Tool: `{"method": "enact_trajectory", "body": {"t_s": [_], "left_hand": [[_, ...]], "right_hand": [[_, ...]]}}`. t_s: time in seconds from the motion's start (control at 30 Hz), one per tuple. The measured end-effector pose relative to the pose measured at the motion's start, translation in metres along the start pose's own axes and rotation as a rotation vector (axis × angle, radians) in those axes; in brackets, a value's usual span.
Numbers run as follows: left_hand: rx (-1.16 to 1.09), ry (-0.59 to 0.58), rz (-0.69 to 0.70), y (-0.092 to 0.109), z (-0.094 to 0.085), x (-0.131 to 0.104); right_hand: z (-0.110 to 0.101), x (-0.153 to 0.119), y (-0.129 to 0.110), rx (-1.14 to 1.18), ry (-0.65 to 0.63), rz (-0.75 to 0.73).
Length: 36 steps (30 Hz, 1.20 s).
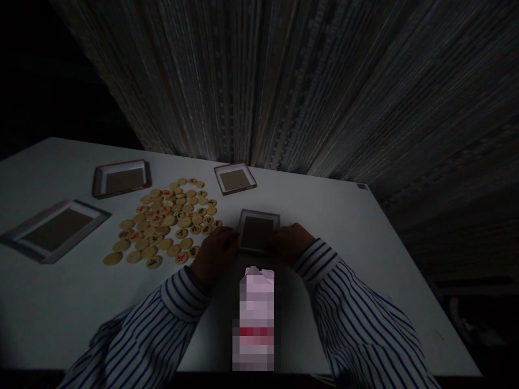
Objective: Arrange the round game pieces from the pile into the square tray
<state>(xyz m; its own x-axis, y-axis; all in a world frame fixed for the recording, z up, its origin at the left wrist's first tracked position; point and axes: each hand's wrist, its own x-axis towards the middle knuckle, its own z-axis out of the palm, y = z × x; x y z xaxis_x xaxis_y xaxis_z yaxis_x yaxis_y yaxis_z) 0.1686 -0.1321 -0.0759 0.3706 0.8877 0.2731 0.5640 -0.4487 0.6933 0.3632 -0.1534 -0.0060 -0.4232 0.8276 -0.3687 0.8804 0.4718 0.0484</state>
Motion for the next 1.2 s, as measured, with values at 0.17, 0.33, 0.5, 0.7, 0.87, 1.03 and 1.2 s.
{"method": "enact_trajectory", "body": {"t_s": [0.17, 0.33, 0.5, 0.7, 0.87, 1.03, 1.2], "left_hand": [[0.009, 0.001, 0.013, 0.0, 0.0, 0.0], [0.018, 0.005, 0.019, -0.002, 0.001, 0.001], [0.006, 0.007, 0.022, -0.001, 0.001, 0.001], [0.008, 0.001, 0.015, -0.001, -0.001, 0.001], [0.012, 0.021, 0.024, -0.003, 0.0, 0.001], [0.009, 0.031, 0.031, -0.004, 0.001, 0.0], [0.025, 0.003, 0.033, -0.004, 0.0, -0.001]], "right_hand": [[-0.001, -0.001, 0.0, 0.035, 0.023, -0.007], [-0.002, -0.001, -0.001, 0.016, 0.021, -0.007], [-0.001, -0.001, -0.002, -0.009, -0.001, -0.002], [-0.002, -0.004, 0.001, 0.083, 0.047, 0.009], [0.009, -0.014, 0.003, 0.198, 0.255, 0.259], [0.036, -0.016, -0.003, 0.353, 0.446, 0.536], [0.046, -0.012, -0.009, 0.483, 0.365, 0.579]]}}
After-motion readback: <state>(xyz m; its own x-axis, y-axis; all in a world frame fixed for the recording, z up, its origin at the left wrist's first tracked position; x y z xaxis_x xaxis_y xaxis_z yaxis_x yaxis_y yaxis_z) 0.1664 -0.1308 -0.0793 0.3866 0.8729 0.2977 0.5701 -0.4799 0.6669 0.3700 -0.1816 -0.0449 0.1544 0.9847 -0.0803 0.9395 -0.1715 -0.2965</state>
